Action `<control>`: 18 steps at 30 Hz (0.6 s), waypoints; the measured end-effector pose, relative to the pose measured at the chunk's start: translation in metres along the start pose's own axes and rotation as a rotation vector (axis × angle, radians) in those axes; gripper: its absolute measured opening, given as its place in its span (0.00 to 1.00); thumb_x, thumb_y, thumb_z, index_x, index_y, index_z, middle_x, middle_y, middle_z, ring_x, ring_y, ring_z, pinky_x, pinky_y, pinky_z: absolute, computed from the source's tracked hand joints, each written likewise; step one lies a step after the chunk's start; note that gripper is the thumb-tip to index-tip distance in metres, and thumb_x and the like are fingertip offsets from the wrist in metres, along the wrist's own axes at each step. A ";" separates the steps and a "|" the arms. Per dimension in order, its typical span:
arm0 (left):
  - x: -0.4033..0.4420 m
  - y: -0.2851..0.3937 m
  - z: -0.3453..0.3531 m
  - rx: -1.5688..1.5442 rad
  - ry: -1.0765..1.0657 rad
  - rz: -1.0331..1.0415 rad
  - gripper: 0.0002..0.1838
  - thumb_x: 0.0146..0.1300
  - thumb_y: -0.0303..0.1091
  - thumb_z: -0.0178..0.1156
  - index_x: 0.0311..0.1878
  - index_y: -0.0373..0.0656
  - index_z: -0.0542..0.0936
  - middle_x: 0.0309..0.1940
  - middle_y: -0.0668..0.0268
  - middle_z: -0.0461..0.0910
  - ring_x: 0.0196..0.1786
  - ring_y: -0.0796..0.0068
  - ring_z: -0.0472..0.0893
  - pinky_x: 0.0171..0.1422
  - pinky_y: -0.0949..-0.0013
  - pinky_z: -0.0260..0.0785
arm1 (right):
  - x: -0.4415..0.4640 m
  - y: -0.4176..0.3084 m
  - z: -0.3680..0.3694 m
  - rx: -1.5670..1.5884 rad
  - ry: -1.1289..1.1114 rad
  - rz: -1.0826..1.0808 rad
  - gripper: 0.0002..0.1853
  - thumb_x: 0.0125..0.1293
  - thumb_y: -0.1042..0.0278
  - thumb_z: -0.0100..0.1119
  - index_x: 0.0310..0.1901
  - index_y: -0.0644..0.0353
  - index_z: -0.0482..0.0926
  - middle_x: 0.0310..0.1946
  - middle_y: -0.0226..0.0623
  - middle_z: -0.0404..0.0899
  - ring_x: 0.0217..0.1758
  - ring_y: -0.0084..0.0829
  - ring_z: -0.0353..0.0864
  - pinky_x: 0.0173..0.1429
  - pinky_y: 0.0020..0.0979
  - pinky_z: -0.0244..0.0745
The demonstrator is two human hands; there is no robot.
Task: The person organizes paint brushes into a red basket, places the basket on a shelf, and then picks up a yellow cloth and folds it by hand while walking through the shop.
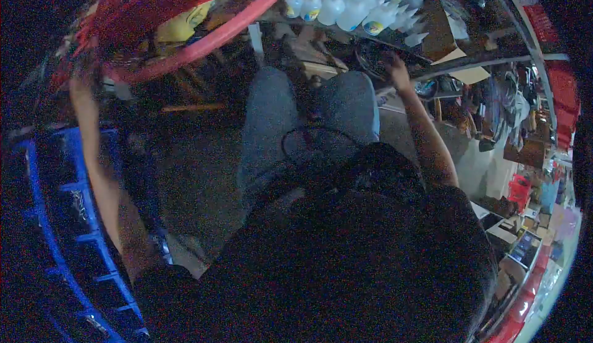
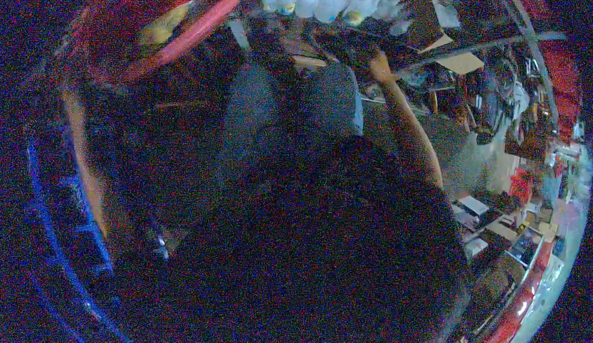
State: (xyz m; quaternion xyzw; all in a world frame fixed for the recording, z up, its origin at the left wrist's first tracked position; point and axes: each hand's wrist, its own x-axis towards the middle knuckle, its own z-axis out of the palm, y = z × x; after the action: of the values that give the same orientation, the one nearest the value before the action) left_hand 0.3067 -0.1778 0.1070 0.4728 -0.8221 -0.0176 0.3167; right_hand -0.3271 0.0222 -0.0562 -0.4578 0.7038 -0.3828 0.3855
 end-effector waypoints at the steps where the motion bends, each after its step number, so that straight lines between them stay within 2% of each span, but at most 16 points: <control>1: 0.002 0.019 0.009 0.014 -0.038 0.097 0.16 0.55 0.35 0.46 0.46 0.40 0.68 0.42 0.58 0.70 0.45 0.64 0.70 0.49 0.66 0.61 | -0.001 -0.032 0.004 0.062 -0.040 -0.166 0.15 0.52 0.74 0.45 0.43 0.64 0.68 0.38 0.36 0.71 0.40 0.25 0.69 0.47 0.24 0.61; 2: 0.009 0.038 0.027 0.030 -0.088 0.204 0.16 0.55 0.35 0.46 0.46 0.40 0.69 0.42 0.58 0.71 0.45 0.64 0.70 0.49 0.66 0.61 | -0.004 -0.064 0.014 0.124 -0.092 -0.053 0.14 0.51 0.76 0.47 0.41 0.65 0.69 0.37 0.34 0.71 0.40 0.24 0.69 0.47 0.24 0.61; 3: 0.011 0.056 0.041 0.055 -0.137 0.315 0.15 0.55 0.35 0.46 0.46 0.40 0.69 0.42 0.57 0.71 0.45 0.64 0.70 0.49 0.66 0.61 | -0.006 -0.083 0.024 0.004 -0.152 -0.210 0.13 0.51 0.76 0.46 0.40 0.65 0.70 0.36 0.34 0.72 0.40 0.24 0.69 0.47 0.24 0.61; 4: 0.020 0.101 0.044 -0.142 -0.300 0.051 0.17 0.54 0.39 0.46 0.45 0.41 0.69 0.41 0.57 0.71 0.45 0.63 0.70 0.49 0.66 0.61 | -0.007 -0.103 0.033 -0.118 -0.215 -0.371 0.11 0.51 0.76 0.46 0.38 0.65 0.70 0.35 0.33 0.72 0.39 0.24 0.69 0.46 0.24 0.61; 5: 0.026 0.113 0.055 -0.181 -0.429 -0.078 0.19 0.53 0.43 0.47 0.45 0.41 0.69 0.40 0.57 0.71 0.44 0.62 0.70 0.49 0.66 0.61 | -0.011 -0.143 0.042 -0.238 -0.309 -0.425 0.09 0.52 0.75 0.46 0.36 0.66 0.72 0.33 0.33 0.72 0.39 0.23 0.68 0.46 0.22 0.61; 6: 0.033 0.126 0.067 -0.202 -0.552 -0.212 0.22 0.52 0.47 0.48 0.45 0.41 0.70 0.40 0.56 0.71 0.44 0.62 0.70 0.49 0.66 0.61 | -0.015 -0.179 0.053 -0.192 -0.335 -0.484 0.09 0.52 0.75 0.46 0.36 0.66 0.72 0.32 0.33 0.72 0.38 0.22 0.68 0.45 0.22 0.61; 7: 0.038 0.122 0.082 -0.093 -0.664 -0.181 0.25 0.50 0.50 0.48 0.45 0.40 0.69 0.39 0.56 0.72 0.44 0.62 0.71 0.49 0.66 0.61 | -0.019 -0.211 0.066 -0.145 -0.360 -0.541 0.09 0.52 0.75 0.46 0.36 0.66 0.72 0.32 0.33 0.73 0.37 0.22 0.69 0.44 0.21 0.61; 8: 0.043 0.118 0.098 0.013 -0.775 -0.137 0.28 0.48 0.54 0.49 0.45 0.40 0.69 0.38 0.56 0.72 0.44 0.62 0.71 0.49 0.66 0.61 | -0.019 -0.237 0.076 -0.182 -0.327 -0.689 0.09 0.52 0.75 0.47 0.36 0.65 0.72 0.32 0.33 0.73 0.36 0.21 0.69 0.43 0.22 0.63; 9: 0.050 0.128 0.105 0.079 -0.892 -0.064 0.31 0.46 0.56 0.50 0.44 0.38 0.69 0.37 0.55 0.73 0.43 0.62 0.71 0.49 0.65 0.61 | -0.005 -0.242 0.092 -0.149 -0.323 -0.748 0.10 0.52 0.75 0.47 0.37 0.65 0.71 0.32 0.33 0.73 0.36 0.22 0.70 0.43 0.22 0.64; 10: 0.060 0.127 0.116 -0.013 -1.008 -0.159 0.31 0.44 0.56 0.51 0.44 0.39 0.70 0.38 0.55 0.73 0.43 0.62 0.71 0.49 0.65 0.61 | 0.013 -0.251 0.108 -0.120 -0.318 -0.810 0.10 0.52 0.75 0.47 0.37 0.65 0.71 0.32 0.34 0.73 0.36 0.22 0.71 0.44 0.23 0.64; 12: 0.069 0.106 0.168 -0.072 -0.862 -0.170 0.29 0.42 0.54 0.54 0.42 0.40 0.71 0.38 0.54 0.72 0.44 0.60 0.71 0.49 0.65 0.61 | 0.045 -0.261 0.139 -0.164 -0.476 -0.884 0.11 0.50 0.74 0.48 0.37 0.65 0.71 0.33 0.36 0.73 0.37 0.25 0.72 0.45 0.25 0.65; 14: 0.067 0.110 0.195 0.134 -0.637 -0.025 0.25 0.40 0.50 0.55 0.37 0.39 0.73 0.37 0.54 0.72 0.41 0.60 0.72 0.44 0.63 0.64 | 0.078 -0.246 0.162 -0.350 -0.605 -0.885 0.11 0.48 0.73 0.49 0.36 0.65 0.71 0.34 0.38 0.73 0.39 0.28 0.71 0.46 0.26 0.64; 15: 0.066 0.112 0.208 0.243 -0.518 0.027 0.23 0.39 0.48 0.56 0.35 0.39 0.74 0.37 0.53 0.73 0.39 0.60 0.73 0.42 0.62 0.66 | 0.094 -0.237 0.170 -0.459 -0.653 -0.818 0.14 0.50 0.69 0.50 0.39 0.65 0.70 0.36 0.40 0.72 0.41 0.29 0.70 0.47 0.27 0.64; 16: 0.065 0.132 0.194 0.439 -0.573 -0.031 0.21 0.39 0.46 0.56 0.33 0.39 0.75 0.35 0.53 0.73 0.37 0.62 0.74 0.39 0.61 0.67 | 0.096 -0.248 0.172 -0.471 -0.701 -0.752 0.16 0.50 0.67 0.51 0.40 0.65 0.69 0.37 0.40 0.72 0.42 0.30 0.70 0.48 0.27 0.63; 17: 0.057 0.143 0.187 0.378 -0.590 -0.091 0.19 0.39 0.45 0.56 0.31 0.39 0.75 0.31 0.54 0.74 0.34 0.63 0.75 0.36 0.60 0.67 | 0.096 -0.254 0.176 -0.486 -0.751 -0.681 0.17 0.51 0.64 0.51 0.42 0.65 0.69 0.38 0.40 0.72 0.43 0.30 0.69 0.49 0.28 0.62; 18: 0.055 0.128 0.211 0.511 -0.635 0.039 0.18 0.39 0.44 0.55 0.30 0.38 0.75 0.28 0.55 0.74 0.32 0.63 0.75 0.34 0.60 0.68 | 0.127 -0.232 0.185 -0.472 -0.837 -0.642 0.22 0.52 0.59 0.51 0.46 0.64 0.66 0.42 0.39 0.69 0.46 0.30 0.67 0.51 0.28 0.60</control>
State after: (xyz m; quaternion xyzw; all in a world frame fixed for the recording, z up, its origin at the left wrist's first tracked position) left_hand 0.0759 -0.2071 0.0085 0.4919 -0.8657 0.0480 -0.0799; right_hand -0.1173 -0.1985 0.0505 -0.8345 0.3834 -0.0997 0.3829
